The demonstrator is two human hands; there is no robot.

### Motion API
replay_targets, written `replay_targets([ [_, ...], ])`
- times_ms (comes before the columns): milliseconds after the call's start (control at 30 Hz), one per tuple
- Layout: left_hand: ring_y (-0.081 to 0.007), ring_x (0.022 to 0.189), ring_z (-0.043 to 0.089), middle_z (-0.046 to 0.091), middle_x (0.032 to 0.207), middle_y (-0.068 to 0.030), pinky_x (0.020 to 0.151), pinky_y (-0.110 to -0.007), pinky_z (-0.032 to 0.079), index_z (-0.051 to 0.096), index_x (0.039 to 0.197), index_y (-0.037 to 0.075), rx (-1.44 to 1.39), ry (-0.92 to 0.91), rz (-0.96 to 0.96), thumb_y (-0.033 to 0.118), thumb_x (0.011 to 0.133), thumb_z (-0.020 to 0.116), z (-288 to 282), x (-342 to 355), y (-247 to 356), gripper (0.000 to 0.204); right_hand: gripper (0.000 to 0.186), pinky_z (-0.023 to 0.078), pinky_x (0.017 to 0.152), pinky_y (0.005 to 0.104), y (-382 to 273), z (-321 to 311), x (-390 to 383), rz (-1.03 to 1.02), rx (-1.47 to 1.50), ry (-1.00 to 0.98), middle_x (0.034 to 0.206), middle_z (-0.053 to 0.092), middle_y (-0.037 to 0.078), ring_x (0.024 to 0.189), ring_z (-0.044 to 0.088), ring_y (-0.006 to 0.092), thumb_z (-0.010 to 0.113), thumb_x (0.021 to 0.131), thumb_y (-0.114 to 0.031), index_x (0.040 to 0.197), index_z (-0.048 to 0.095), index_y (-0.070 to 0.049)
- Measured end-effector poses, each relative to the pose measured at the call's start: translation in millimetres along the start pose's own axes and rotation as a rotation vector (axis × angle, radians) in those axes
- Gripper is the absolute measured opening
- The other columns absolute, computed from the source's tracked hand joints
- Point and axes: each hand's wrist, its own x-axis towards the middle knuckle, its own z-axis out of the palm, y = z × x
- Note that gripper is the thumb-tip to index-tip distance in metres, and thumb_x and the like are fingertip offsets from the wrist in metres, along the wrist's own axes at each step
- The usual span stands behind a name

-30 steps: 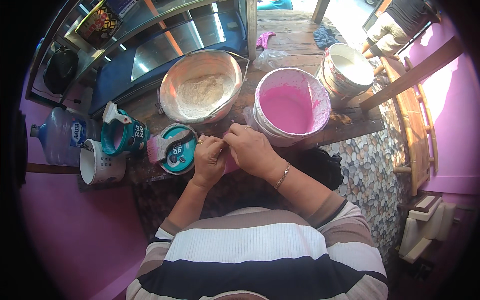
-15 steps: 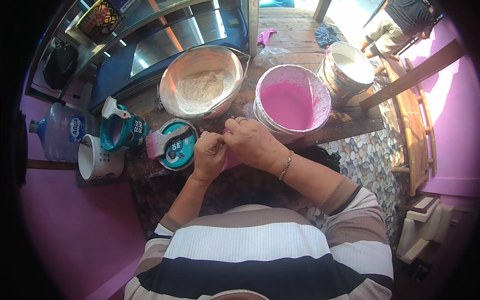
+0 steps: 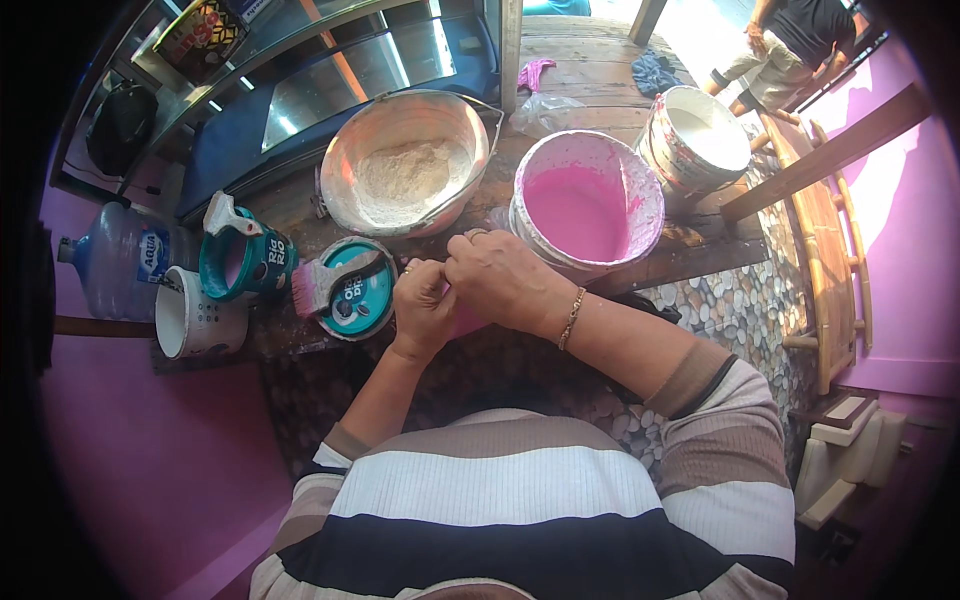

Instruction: The person pours pink paint from one bucket into another, stirs it with a brush, and then fills a small plastic bag with the paint.

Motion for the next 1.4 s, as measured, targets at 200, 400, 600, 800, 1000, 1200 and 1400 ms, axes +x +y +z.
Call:
replay_targets([
  [200, -0.0318, 0.063, 0.054, 0.059, 0.069, -0.0115, 0.059, -0.039, 0.04, 0.061, 0.073, 0.005, -0.022, -0.007, -0.001, 0.002, 0.072, 0.071, 1, 1, 0, 0.011, 0.005, 0.051, 0.069, 0.0373, 6, 2, 4, -0.014, 0.001, -0.03, 0.081, 0.055, 0.009, 0.077, 0.061, 0.0251, 0.062, 0.074, -0.011, 0.078, 0.061, -0.006],
  [400, -0.032, 0.064, 0.056, 0.06, 0.071, -0.012, 0.059, -0.039, 0.04, 0.061, 0.075, 0.005, -0.043, 0.015, -0.063, 0.002, 0.073, 0.07, 1, 2, 6, 0.01, 0.012, 0.05, 0.066, 0.0396, 11, 9, 5, 0.087, 0.109, 0.057, 0.081, 0.054, 0.01, 0.076, 0.061, 0.0283, 0.066, 0.075, -0.014, 0.077, 0.057, -0.006],
  [600, -0.0315, 0.065, 0.056, 0.06, 0.071, -0.0115, 0.059, -0.039, 0.041, 0.061, 0.076, 0.005, -0.031, 0.039, -0.07, 0.001, 0.074, 0.069, 0, 2, 5, 0.009, 0.014, 0.051, 0.064, 0.0405, 7, 19, 6, 0.232, 0.178, 0.194, 0.08, 0.056, 0.011, 0.074, 0.062, 0.0304, 0.067, 0.076, -0.015, 0.077, 0.057, -0.006],
  [800, -0.031, 0.066, 0.056, 0.061, 0.072, -0.0112, 0.059, -0.039, 0.041, 0.062, 0.077, 0.005, -0.05, 0.048, -0.049, 0.0, 0.074, 0.068, -1, 8, 8, 0.009, 0.013, 0.052, 0.065, 0.0408, 6, 23, 7, 0.342, 0.211, 0.271, 0.082, 0.057, 0.012, 0.074, 0.064, 0.0311, 0.067, 0.077, -0.016, 0.077, 0.057, -0.006],
  [1000, -0.0217, 0.06, 0.049, 0.056, 0.065, -0.0075, 0.059, -0.033, 0.038, 0.064, 0.078, 0.003, -0.09, 0.02, -0.026, 0.0, 0.076, 0.069, 1, 3, 2, 0.007, 0.01, 0.052, 0.067, 0.0402, 0, 8, 3, 0.266, 0.146, 0.135, 0.083, 0.057, 0.011, 0.08, 0.063, 0.0295, 0.065, 0.075, -0.013, 0.077, 0.059, -0.006],
  [1200, -0.0208, 0.059, 0.047, 0.056, 0.064, -0.0069, 0.06, -0.033, 0.038, 0.066, 0.078, 0.004, -0.09, 0.004, -0.024, 0.001, 0.076, 0.07, 0, 7, 4, 0.006, 0.006, 0.053, 0.069, 0.0379, 0, -1, 1, 0.132, 0.066, 0.118, 0.083, 0.056, 0.009, 0.083, 0.062, 0.0263, 0.062, 0.073, -0.012, 0.073, 0.062, -0.006],
  [1400, -0.0202, 0.058, 0.046, 0.055, 0.063, -0.008, 0.059, -0.032, 0.037, 0.067, 0.08, 0.003, -0.097, 0.03, -0.03, 0.003, 0.077, 0.073, 3, 6, 4, 0.007, 0.008, 0.051, 0.068, 0.0383, 12, 7, 3, 0.106, 0.079, 0.123, 0.083, 0.055, 0.009, 0.079, 0.061, 0.0271, 0.064, 0.075, -0.012, 0.076, 0.059, -0.006],
])
